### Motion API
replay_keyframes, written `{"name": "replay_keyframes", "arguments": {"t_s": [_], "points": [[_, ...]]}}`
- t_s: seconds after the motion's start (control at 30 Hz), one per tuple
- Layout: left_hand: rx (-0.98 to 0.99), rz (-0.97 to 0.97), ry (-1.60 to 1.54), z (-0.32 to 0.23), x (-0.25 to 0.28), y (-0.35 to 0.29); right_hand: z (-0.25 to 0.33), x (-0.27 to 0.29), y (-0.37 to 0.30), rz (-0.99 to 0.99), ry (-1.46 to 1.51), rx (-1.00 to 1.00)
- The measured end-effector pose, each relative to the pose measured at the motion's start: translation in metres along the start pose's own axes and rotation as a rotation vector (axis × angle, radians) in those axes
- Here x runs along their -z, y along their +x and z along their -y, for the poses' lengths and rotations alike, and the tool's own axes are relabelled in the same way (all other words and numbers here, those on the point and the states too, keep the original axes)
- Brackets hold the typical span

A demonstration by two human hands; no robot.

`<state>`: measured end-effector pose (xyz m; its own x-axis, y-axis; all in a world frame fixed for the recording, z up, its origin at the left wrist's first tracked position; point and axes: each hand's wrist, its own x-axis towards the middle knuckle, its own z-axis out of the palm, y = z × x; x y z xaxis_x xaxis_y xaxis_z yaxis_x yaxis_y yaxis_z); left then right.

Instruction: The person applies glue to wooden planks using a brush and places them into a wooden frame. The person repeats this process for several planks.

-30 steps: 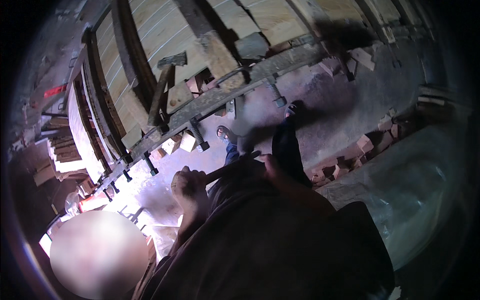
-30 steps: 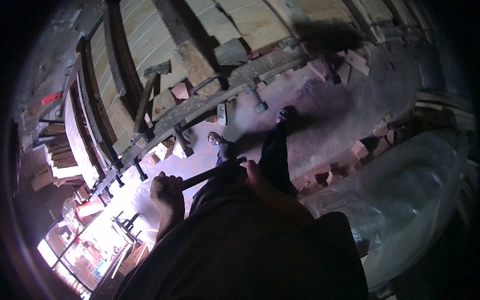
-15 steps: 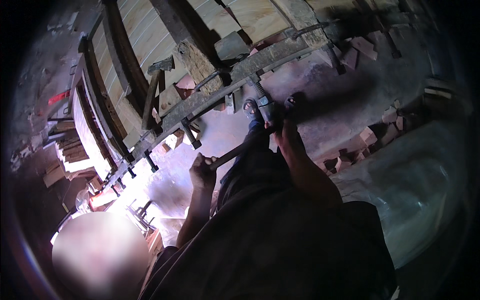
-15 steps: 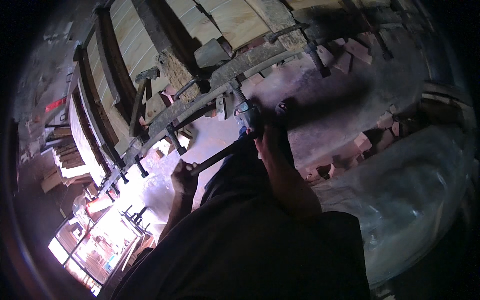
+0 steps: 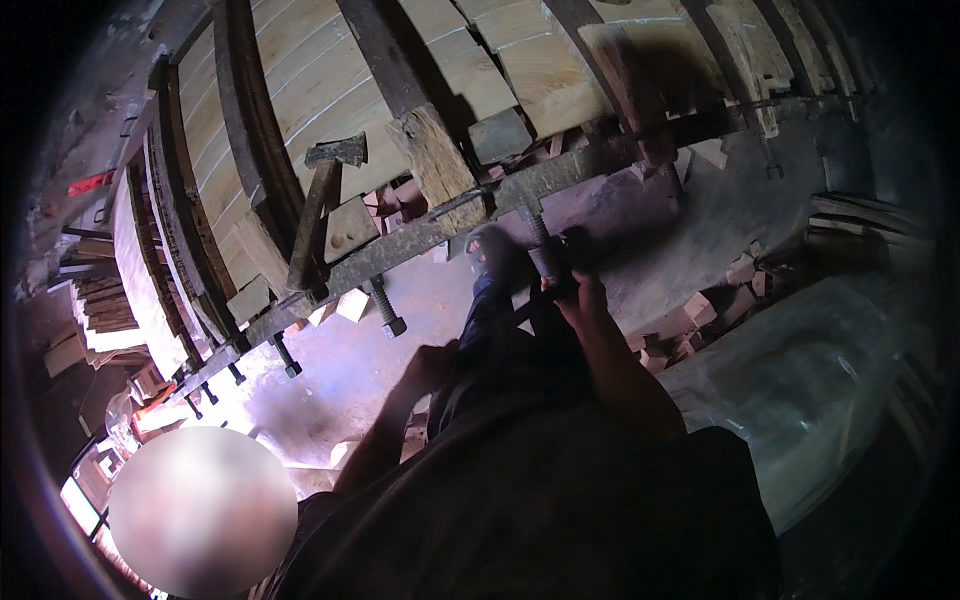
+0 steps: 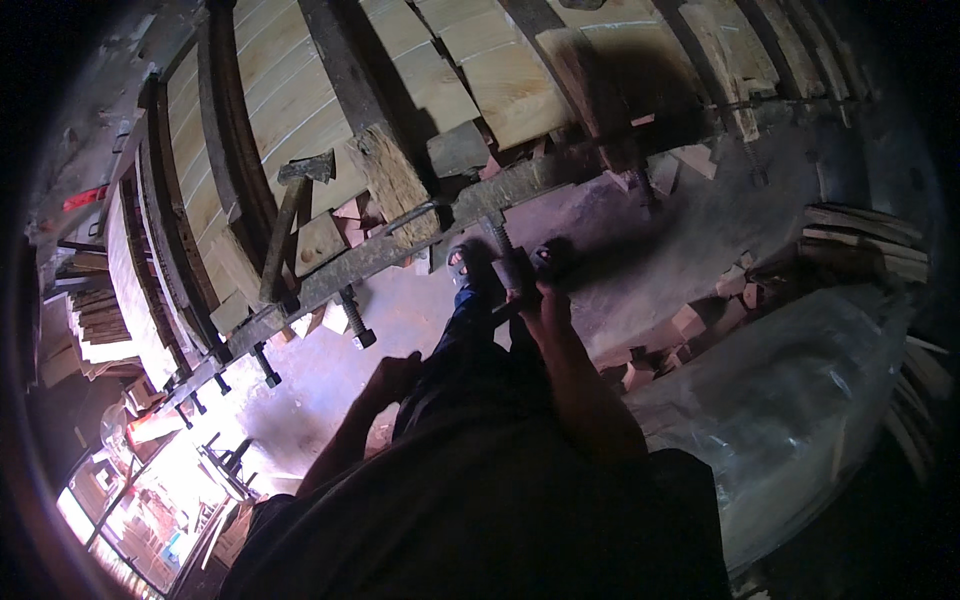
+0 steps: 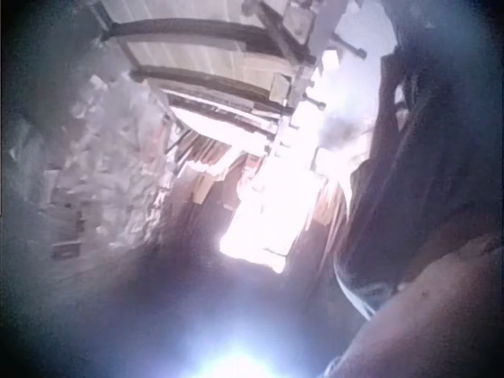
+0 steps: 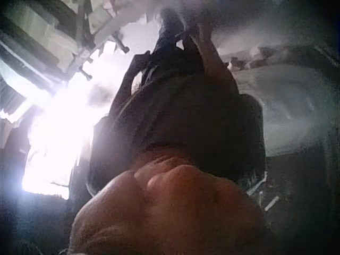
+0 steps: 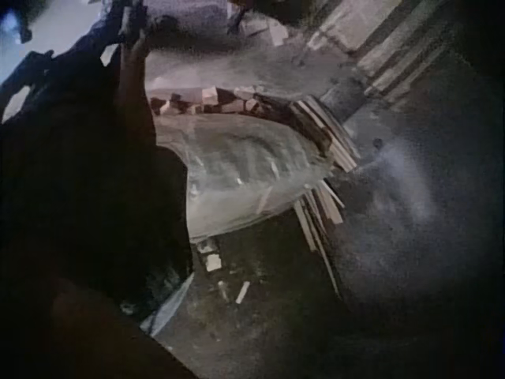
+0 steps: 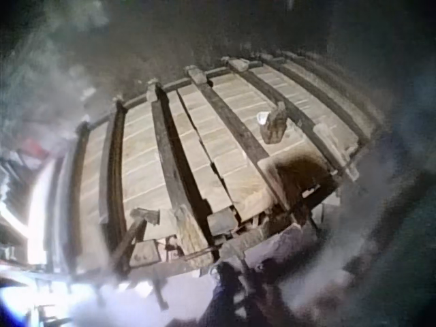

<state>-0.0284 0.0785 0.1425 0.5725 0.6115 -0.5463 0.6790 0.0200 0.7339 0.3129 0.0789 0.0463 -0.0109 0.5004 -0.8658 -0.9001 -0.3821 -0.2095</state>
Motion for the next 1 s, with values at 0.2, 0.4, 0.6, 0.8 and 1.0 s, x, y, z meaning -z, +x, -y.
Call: {"name": "replay_keyframes", "arguments": {"t_s": [0.2, 0.4, 0.6, 0.8, 1.0], "points": [[0.019, -0.075, 0.113, 0.001, 0.002, -0.01, -0.006, -0.083, -0.081, -0.314, -1.766, 0.767], [0.33, -0.292, -0.152, -0.01, -0.012, -0.025, -0.133, -0.144, -0.033, 1.137, -2.036, -0.196], [0.486, -0.85, -0.177, 0.003, -0.052, -0.02, -0.124, -0.17, -0.046, 1.37, -2.155, -0.212], [0.147, -1.29, -1.941, -0.062, -0.032, -0.009, -0.091, -0.182, -0.063, 1.421, -2.07, -0.082], [0.241, -1.608, -1.758, -0.076, -0.035, -0.008, -0.067, -0.185, -0.074, 1.623, -2.058, -0.081]]}}
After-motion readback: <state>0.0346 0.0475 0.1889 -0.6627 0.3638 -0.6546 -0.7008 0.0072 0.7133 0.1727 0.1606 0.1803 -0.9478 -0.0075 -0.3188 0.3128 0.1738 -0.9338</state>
